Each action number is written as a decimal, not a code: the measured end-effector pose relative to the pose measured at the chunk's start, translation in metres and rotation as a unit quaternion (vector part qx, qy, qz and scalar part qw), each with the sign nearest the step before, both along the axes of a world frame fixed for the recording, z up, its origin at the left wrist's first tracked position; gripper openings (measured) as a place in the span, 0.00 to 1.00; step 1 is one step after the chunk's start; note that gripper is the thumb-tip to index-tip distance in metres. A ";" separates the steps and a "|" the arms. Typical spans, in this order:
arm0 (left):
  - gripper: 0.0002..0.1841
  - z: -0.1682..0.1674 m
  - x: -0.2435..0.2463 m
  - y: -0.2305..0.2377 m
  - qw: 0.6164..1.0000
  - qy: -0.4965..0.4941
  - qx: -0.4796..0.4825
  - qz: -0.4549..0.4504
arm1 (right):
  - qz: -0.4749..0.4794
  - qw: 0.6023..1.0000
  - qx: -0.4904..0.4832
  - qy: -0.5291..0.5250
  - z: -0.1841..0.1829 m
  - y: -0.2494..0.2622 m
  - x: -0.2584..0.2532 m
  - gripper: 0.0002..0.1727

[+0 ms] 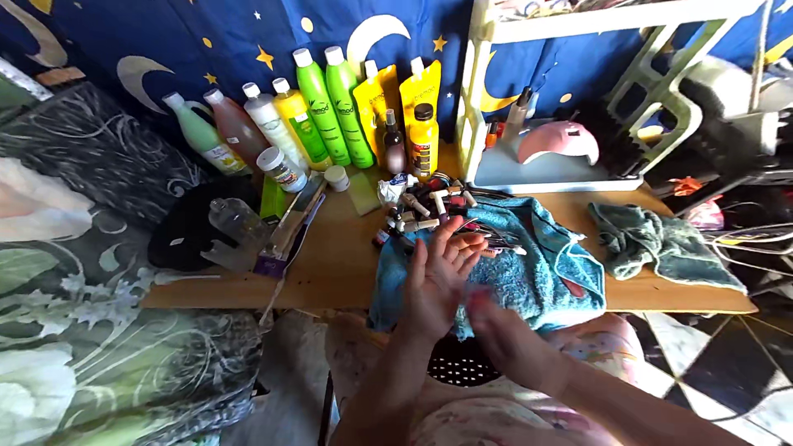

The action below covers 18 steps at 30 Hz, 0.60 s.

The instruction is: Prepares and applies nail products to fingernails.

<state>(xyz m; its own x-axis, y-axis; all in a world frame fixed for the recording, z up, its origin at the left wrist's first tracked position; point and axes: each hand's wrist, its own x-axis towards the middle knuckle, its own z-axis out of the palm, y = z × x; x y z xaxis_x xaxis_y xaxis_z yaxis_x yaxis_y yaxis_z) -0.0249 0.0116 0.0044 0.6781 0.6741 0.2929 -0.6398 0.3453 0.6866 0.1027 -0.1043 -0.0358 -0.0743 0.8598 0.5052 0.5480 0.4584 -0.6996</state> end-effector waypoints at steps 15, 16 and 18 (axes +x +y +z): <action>0.14 -0.065 -0.058 0.032 0.785 0.323 0.268 0.457 | -0.257 0.939 -0.120 -0.193 0.087 0.162 0.189 0.17; 0.14 -0.070 -0.059 0.033 0.776 0.335 0.281 0.455 | -0.259 0.932 -0.146 -0.208 0.085 0.178 0.195 0.17; 0.15 -0.080 -0.058 0.038 0.756 0.361 0.305 0.454 | -0.253 0.923 -0.171 -0.232 0.075 0.209 0.205 0.16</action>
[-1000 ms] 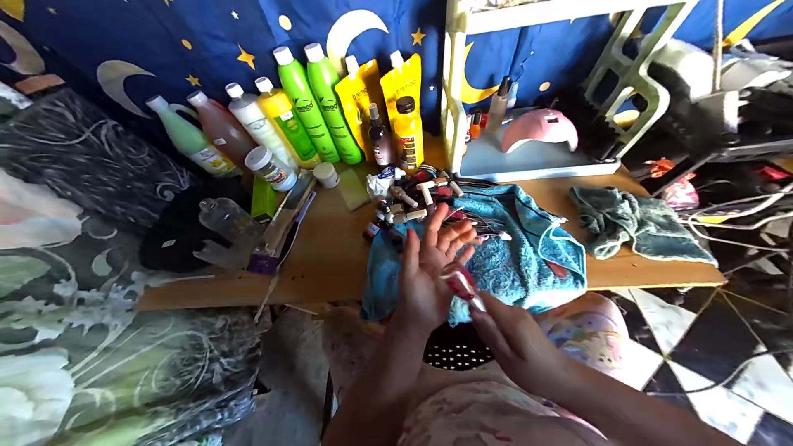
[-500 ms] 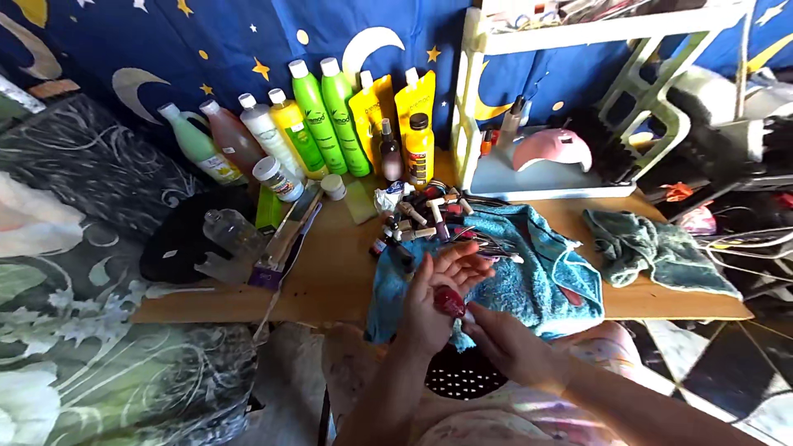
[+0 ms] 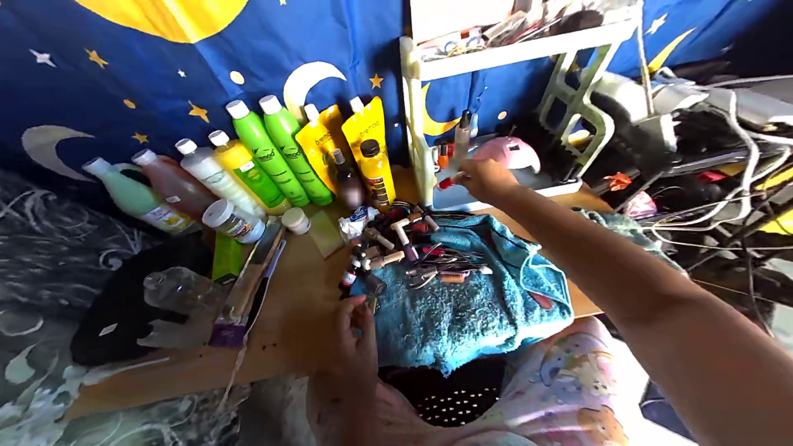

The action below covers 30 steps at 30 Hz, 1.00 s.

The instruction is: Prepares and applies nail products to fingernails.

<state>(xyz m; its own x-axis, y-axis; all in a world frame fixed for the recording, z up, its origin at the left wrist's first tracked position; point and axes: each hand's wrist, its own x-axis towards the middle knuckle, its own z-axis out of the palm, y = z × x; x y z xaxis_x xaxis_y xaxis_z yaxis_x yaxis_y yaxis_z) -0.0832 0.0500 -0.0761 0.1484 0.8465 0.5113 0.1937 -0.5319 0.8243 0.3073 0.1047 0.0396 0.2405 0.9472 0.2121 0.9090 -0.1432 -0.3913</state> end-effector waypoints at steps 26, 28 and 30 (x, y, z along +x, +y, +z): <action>0.10 -0.002 -0.013 0.005 0.979 -0.166 -0.109 -0.040 | -0.033 0.951 0.295 0.085 -0.013 -0.001 -0.088 0.14; 0.10 -0.003 -0.013 0.006 0.980 -0.163 -0.107 -0.038 | 0.085 0.965 0.248 0.020 -0.025 -0.006 -0.126 0.11; 0.10 -0.003 -0.014 0.006 0.983 -0.148 -0.101 -0.038 | 0.133 0.984 0.106 -0.057 -0.027 0.000 -0.161 0.11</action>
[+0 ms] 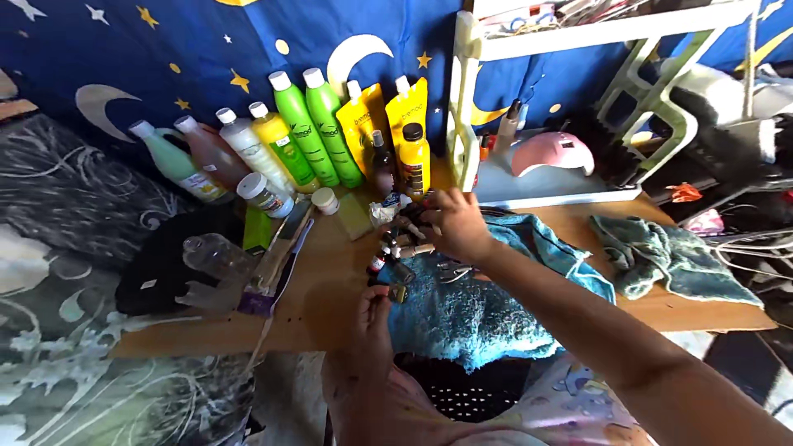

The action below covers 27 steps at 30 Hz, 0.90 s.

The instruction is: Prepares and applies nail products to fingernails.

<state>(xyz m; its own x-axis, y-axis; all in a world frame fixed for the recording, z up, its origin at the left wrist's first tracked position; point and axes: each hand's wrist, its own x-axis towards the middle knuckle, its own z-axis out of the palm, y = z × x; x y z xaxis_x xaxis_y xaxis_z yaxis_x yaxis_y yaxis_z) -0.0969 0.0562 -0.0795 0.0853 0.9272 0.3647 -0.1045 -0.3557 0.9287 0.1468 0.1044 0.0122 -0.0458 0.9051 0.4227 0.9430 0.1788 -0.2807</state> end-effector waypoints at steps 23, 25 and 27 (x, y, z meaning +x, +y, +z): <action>0.33 0.076 0.046 -0.049 0.977 -0.004 0.089 -0.195 | 0.111 0.913 -0.060 0.389 0.004 -0.162 -0.004 0.24; 0.32 0.078 0.055 -0.055 0.973 -0.008 0.112 -0.200 | 0.114 0.915 -0.034 0.386 0.003 -0.176 -0.003 0.25; 0.29 0.080 0.060 -0.061 0.969 -0.014 0.129 -0.210 | 0.114 0.913 -0.020 0.392 0.001 -0.188 -0.002 0.25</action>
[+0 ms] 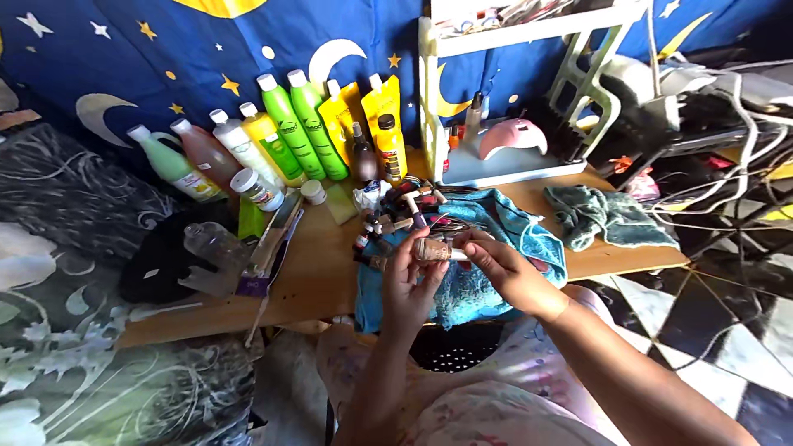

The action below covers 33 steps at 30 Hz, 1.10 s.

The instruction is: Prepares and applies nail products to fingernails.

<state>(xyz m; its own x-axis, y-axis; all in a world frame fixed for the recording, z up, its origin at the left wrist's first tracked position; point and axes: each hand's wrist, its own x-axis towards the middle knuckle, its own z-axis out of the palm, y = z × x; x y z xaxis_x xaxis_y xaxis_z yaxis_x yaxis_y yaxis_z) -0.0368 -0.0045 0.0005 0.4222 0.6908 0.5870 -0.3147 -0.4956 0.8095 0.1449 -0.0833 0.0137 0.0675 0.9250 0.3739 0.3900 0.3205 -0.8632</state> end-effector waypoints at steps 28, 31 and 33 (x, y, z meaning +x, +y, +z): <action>0.09 0.003 0.000 -0.008 0.996 0.014 -0.069 0.046 | 0.130 0.946 -0.105 0.277 -0.014 -0.017 -0.018 0.26; 0.09 0.001 -0.001 -0.007 0.993 0.041 -0.073 0.077 | 0.115 0.974 -0.074 0.179 -0.019 -0.015 -0.021 0.21; 0.13 -0.002 -0.002 -0.006 0.993 0.044 -0.084 0.071 | 0.060 0.997 -0.051 -0.005 -0.016 -0.015 -0.021 0.23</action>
<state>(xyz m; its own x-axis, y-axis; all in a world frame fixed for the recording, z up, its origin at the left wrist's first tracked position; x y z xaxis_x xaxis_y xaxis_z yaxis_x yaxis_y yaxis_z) -0.0385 -0.0104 -0.0017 0.3573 0.8322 0.4239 -0.1761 -0.3857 0.9057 0.1242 -0.0981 -0.0022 -0.0488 0.9596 0.2770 0.3639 0.2754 -0.8898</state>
